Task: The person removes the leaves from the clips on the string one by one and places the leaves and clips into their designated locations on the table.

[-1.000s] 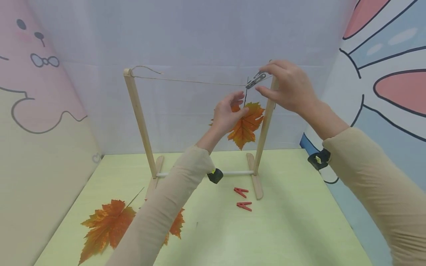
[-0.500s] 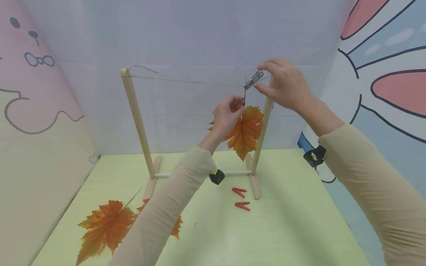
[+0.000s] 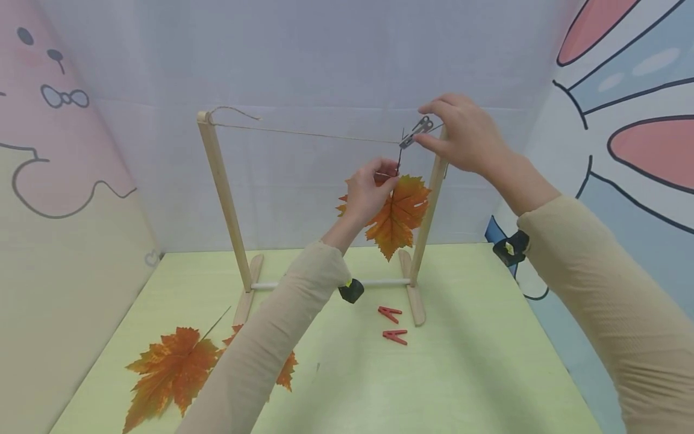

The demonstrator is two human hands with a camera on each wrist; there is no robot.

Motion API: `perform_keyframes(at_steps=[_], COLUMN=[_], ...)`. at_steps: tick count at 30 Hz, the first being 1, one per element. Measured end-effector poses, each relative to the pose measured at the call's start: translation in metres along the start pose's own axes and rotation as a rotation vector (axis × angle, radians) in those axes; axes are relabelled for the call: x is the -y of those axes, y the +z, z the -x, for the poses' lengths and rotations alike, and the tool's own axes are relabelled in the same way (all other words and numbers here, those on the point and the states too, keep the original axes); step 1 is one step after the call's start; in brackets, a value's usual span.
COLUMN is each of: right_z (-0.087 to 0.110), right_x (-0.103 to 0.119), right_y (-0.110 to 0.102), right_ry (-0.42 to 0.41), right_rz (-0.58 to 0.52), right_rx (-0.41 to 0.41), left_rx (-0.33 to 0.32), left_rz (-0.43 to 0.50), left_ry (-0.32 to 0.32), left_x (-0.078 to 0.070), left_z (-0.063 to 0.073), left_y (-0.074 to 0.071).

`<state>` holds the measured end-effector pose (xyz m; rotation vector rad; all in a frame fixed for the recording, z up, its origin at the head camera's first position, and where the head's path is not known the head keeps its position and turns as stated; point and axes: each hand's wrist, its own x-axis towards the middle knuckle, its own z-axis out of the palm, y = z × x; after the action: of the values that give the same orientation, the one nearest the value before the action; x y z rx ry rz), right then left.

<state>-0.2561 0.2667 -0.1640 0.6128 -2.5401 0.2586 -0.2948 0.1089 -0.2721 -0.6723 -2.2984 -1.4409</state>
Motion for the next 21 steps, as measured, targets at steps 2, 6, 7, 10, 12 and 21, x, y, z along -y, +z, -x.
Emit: perform_keyframes(at_steps=[2,6,7,10,12,21], right_z=[-0.001,-0.0027,-0.003,-0.0035,-0.0036,-0.0042], right_x=[-0.0005,-0.0007,-0.0007,-0.001,-0.0015,-0.0013], right_y=[0.0001,0.0004,0.0005,0.0006,0.0004,-0.0003], right_ry=[0.01,0.027,0.03,0.027,0.019,0.031], right_rz=[0.0,0.0,0.003,0.01,0.01,-0.032], right_rx=[0.013,0.041,0.049,0.065,0.064,0.039], left_rx=[0.001,0.001,0.0,0.002,0.004,0.017], left_rz=[0.002,0.013,0.014,0.009,0.004,-0.006], left_ry=[-0.002,0.003,0.006,0.01,0.014,0.025], left_x=[-0.0002,-0.0015,-0.0018,-0.0021,-0.0022,-0.0018], left_z=[0.0006,0.0016,0.0018,0.002,0.0024,0.0029], left_y=[-0.0008,-0.0025,-0.0029,-0.0037,-0.0043,-0.0057])
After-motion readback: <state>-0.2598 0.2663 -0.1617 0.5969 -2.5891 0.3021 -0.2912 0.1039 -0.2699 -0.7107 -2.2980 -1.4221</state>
